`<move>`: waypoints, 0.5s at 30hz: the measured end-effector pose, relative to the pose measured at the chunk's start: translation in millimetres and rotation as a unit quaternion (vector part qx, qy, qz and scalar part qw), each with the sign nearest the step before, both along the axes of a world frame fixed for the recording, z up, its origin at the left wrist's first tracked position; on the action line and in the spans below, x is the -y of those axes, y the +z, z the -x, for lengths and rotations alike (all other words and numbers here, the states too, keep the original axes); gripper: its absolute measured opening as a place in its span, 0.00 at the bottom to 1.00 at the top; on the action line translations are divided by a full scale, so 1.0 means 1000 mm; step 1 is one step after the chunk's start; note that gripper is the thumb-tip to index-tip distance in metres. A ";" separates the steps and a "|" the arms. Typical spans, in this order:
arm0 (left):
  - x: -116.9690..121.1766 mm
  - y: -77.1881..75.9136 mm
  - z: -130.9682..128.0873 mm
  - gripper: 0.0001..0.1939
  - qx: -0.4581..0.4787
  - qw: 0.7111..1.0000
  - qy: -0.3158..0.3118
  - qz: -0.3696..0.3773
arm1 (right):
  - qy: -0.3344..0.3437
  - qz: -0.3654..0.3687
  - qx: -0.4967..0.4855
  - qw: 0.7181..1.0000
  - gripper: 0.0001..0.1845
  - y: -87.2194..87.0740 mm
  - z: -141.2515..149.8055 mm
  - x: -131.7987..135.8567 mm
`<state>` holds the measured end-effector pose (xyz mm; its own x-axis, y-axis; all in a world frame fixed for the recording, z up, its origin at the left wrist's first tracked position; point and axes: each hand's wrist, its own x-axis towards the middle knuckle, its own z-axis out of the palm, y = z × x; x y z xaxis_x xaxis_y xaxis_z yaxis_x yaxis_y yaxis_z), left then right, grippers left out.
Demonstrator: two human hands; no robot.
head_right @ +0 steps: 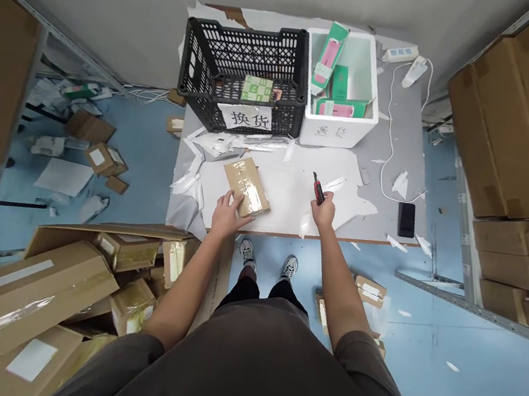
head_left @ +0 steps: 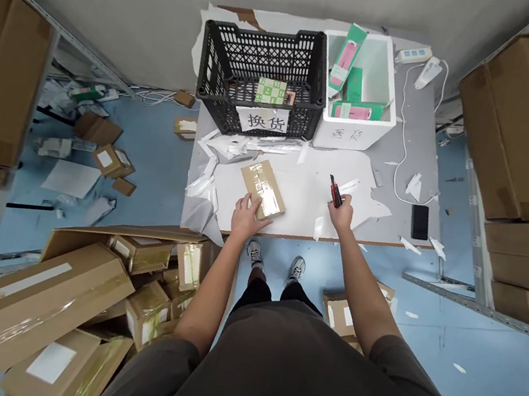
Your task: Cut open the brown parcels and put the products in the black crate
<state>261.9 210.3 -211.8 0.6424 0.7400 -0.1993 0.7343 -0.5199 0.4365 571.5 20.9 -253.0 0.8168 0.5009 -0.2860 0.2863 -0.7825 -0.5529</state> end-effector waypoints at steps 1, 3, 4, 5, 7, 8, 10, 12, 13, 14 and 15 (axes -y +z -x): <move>-0.008 0.003 0.000 0.37 0.008 1.000 -0.008 0.003 | 0.009 -0.015 0.001 1.000 0.26 0.010 0.006 -0.012; -0.029 0.006 0.000 0.32 0.030 0.999 -0.017 0.011 | 0.038 -0.047 -0.001 0.998 0.28 0.029 0.020 -0.039; -0.042 0.007 -0.001 0.31 0.042 0.999 -0.020 0.015 | 0.058 -0.063 -0.005 0.996 0.30 0.038 0.029 -0.055; -0.056 0.006 -0.002 0.33 0.052 0.998 -0.024 0.020 | 0.081 -0.080 -0.011 0.993 0.31 0.045 0.039 -0.070; -0.085 0.000 -0.006 0.42 0.062 0.996 -0.042 0.039 | 0.135 -0.107 -0.022 0.985 0.33 0.055 0.061 -0.102; -0.098 -0.004 -0.009 0.49 0.061 0.995 -0.054 0.055 | 0.163 -0.116 -0.024 0.979 0.33 0.058 0.072 -0.117; -0.118 -0.015 -0.013 0.58 0.055 0.992 -0.072 0.089 | 0.214 -0.117 -0.020 0.970 0.34 0.060 0.093 -0.144; -0.129 -0.025 -0.015 0.62 0.047 0.989 -0.081 0.116 | 0.247 -0.094 -0.015 0.964 0.33 0.057 0.110 -0.165; -0.130 -0.030 -0.015 0.62 0.044 0.988 -0.081 0.123 | 0.256 -0.075 -0.015 0.964 0.33 0.054 0.117 -0.173; -0.130 -0.033 -0.015 0.62 0.042 0.988 -0.078 0.128 | 0.261 -0.053 -0.015 0.964 0.33 0.052 0.122 -0.180; -0.128 -0.036 -0.015 0.62 0.041 0.988 -0.070 0.130 | 0.264 -0.030 -0.015 0.964 0.33 0.049 0.127 -0.185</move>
<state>277.0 338.6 -247.8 0.7568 0.5731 -0.3144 0.6200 -0.4770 0.6230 444.7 205.9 -203.6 0.4358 0.8609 -0.2625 0.6187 -0.4983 -0.6074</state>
